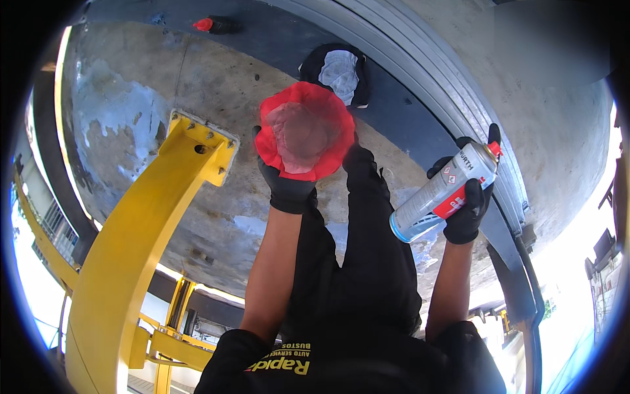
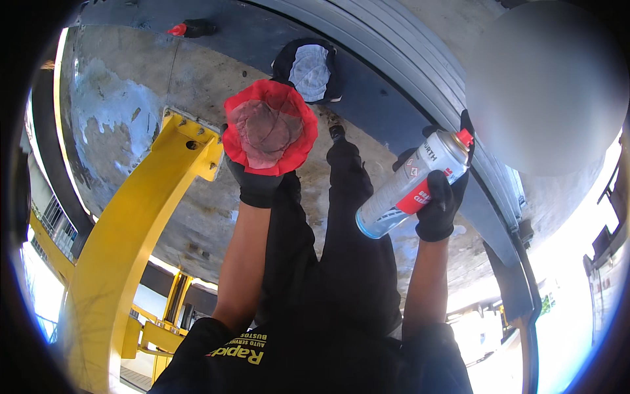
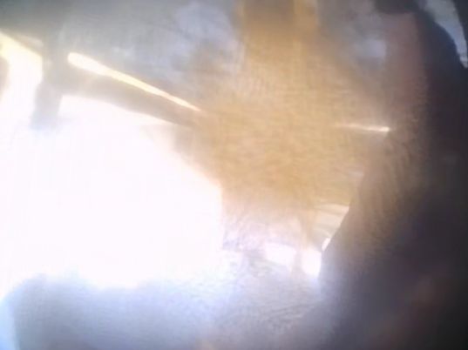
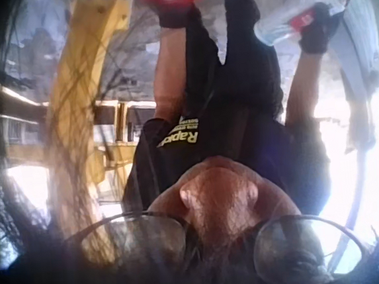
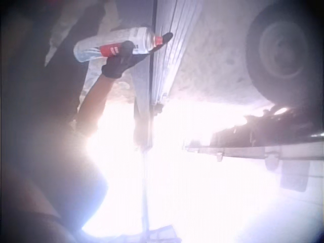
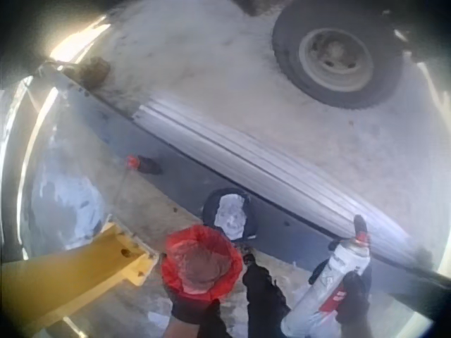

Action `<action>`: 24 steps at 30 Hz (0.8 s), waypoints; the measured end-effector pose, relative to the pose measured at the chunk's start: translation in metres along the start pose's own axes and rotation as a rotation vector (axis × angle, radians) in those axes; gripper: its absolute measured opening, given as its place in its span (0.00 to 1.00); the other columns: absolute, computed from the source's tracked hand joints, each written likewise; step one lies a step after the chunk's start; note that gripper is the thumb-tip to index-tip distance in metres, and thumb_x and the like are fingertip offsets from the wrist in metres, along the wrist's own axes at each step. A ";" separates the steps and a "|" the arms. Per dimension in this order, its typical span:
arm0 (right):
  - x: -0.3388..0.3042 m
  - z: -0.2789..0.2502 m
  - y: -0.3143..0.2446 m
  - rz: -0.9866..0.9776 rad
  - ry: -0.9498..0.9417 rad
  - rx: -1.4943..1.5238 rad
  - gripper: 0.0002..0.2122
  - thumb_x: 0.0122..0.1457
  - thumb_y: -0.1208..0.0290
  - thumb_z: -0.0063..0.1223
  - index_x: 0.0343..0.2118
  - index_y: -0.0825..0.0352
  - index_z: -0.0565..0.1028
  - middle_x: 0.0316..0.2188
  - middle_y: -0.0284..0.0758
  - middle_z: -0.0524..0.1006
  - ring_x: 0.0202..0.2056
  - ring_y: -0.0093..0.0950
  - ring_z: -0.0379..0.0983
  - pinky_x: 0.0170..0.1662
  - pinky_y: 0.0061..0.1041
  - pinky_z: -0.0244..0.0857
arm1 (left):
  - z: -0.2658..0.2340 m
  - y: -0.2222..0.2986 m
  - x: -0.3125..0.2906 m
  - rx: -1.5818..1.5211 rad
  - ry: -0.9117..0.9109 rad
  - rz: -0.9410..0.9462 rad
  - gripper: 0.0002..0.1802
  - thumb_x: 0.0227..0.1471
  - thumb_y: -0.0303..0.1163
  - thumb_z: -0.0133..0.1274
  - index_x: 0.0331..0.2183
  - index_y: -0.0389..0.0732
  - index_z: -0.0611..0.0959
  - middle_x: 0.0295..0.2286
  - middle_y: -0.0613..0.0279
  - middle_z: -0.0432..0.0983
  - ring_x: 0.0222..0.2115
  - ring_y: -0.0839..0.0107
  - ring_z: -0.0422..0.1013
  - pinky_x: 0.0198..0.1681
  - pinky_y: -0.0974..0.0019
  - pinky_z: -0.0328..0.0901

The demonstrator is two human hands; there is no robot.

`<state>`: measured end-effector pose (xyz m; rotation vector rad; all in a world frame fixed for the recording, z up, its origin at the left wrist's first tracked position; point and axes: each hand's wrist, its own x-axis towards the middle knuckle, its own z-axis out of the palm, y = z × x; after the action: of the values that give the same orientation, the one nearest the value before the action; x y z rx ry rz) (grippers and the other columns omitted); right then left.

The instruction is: The person applies a liquid from a bottle onto a yellow metal structure and wipes it with a red cloth. They then spray a cleaner onto the cloth and continue wiping the structure, focusing on different sections and edges.

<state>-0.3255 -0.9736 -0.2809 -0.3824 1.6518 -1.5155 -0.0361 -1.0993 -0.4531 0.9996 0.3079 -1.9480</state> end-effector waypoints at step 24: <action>0.013 0.236 0.039 0.413 -0.580 -0.494 0.39 0.59 0.79 0.72 0.74 0.63 0.66 0.65 0.41 0.75 0.61 0.32 0.76 0.62 0.36 0.74 | 0.018 0.065 -0.001 0.385 -0.215 0.319 0.31 0.64 0.28 0.64 0.66 0.41 0.73 0.60 0.61 0.75 0.60 0.63 0.74 0.66 0.57 0.69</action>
<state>-0.1471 -1.1319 -0.3019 -0.6295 1.4887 -0.5999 0.0073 -1.1459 -0.4298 0.9967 -0.3426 -1.8299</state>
